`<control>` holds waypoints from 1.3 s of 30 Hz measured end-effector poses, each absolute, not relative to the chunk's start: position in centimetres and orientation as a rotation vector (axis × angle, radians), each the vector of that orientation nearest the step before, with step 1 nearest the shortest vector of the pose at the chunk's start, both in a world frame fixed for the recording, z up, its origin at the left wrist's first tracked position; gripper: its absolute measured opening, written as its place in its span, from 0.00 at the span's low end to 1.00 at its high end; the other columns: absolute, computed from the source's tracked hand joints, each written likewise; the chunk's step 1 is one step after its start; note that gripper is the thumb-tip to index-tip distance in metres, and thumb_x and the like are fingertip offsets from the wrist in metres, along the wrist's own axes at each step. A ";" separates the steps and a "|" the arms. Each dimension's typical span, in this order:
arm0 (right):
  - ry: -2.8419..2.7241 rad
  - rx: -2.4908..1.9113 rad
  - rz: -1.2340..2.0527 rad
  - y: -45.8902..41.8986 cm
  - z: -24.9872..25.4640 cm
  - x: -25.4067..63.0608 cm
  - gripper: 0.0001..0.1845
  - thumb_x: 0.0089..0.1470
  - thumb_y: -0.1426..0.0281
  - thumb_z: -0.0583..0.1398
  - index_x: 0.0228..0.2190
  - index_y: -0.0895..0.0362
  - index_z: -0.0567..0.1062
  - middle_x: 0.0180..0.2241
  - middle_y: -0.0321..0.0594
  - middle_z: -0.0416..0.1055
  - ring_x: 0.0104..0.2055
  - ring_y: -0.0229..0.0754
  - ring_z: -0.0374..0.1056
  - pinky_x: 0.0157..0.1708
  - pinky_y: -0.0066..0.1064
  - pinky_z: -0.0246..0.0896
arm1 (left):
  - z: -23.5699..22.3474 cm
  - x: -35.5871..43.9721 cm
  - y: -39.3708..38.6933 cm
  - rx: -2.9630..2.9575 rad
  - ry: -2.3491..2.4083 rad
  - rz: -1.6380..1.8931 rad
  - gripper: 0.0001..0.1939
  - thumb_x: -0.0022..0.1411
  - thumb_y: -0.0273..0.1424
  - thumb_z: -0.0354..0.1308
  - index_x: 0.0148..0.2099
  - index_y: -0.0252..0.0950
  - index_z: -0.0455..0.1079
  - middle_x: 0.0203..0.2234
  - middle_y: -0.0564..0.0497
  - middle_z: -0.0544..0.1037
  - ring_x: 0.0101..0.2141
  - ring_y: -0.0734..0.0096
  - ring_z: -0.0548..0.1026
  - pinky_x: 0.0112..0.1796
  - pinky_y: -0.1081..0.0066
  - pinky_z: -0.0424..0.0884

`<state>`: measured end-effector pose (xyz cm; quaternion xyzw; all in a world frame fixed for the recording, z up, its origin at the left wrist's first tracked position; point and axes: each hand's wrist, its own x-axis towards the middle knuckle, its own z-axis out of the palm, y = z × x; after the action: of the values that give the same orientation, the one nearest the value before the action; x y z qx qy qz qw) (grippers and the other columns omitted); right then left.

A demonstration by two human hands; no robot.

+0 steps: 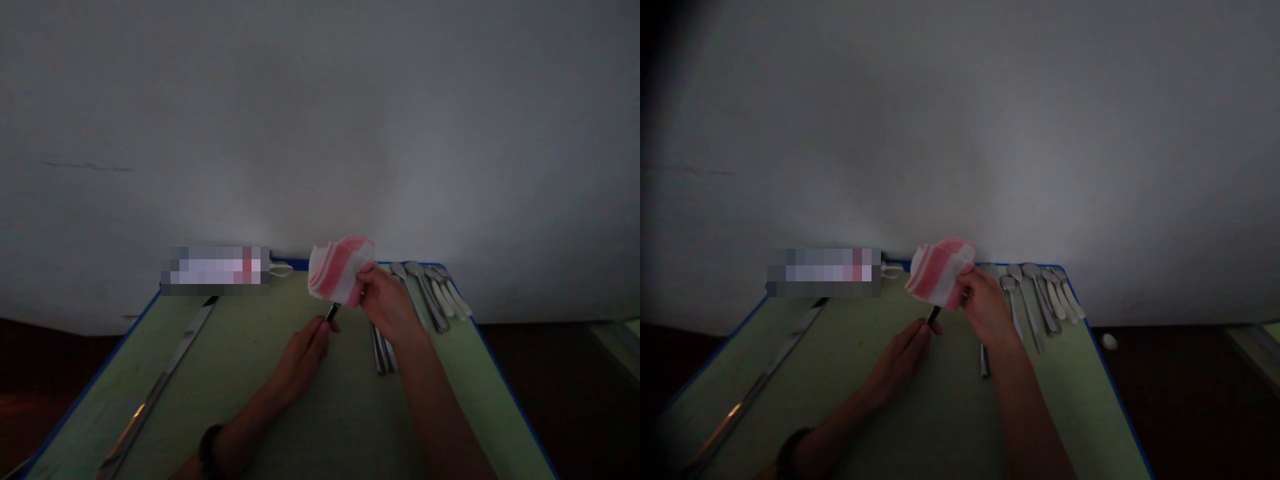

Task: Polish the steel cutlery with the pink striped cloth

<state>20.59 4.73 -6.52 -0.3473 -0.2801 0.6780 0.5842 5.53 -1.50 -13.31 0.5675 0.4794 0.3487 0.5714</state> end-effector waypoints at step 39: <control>-0.358 -0.645 1.721 5.0 -5.6 19.9 0.11 0.56 0.62 0.53 0.30 0.52 0.72 0.34 0.35 0.74 0.37 0.36 0.69 0.40 0.30 0.65 | -13.3 5.6 -1.6 1.328 1.137 0.833 0.18 0.67 0.43 0.41 0.43 0.37 0.65 0.17 0.60 0.56 0.19 0.76 0.56 0.20 0.77 0.52</control>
<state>19.88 5.00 -5.57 -0.2774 -0.1539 0.7403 0.5927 5.58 -1.55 -13.29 0.5650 0.4837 0.3542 0.5668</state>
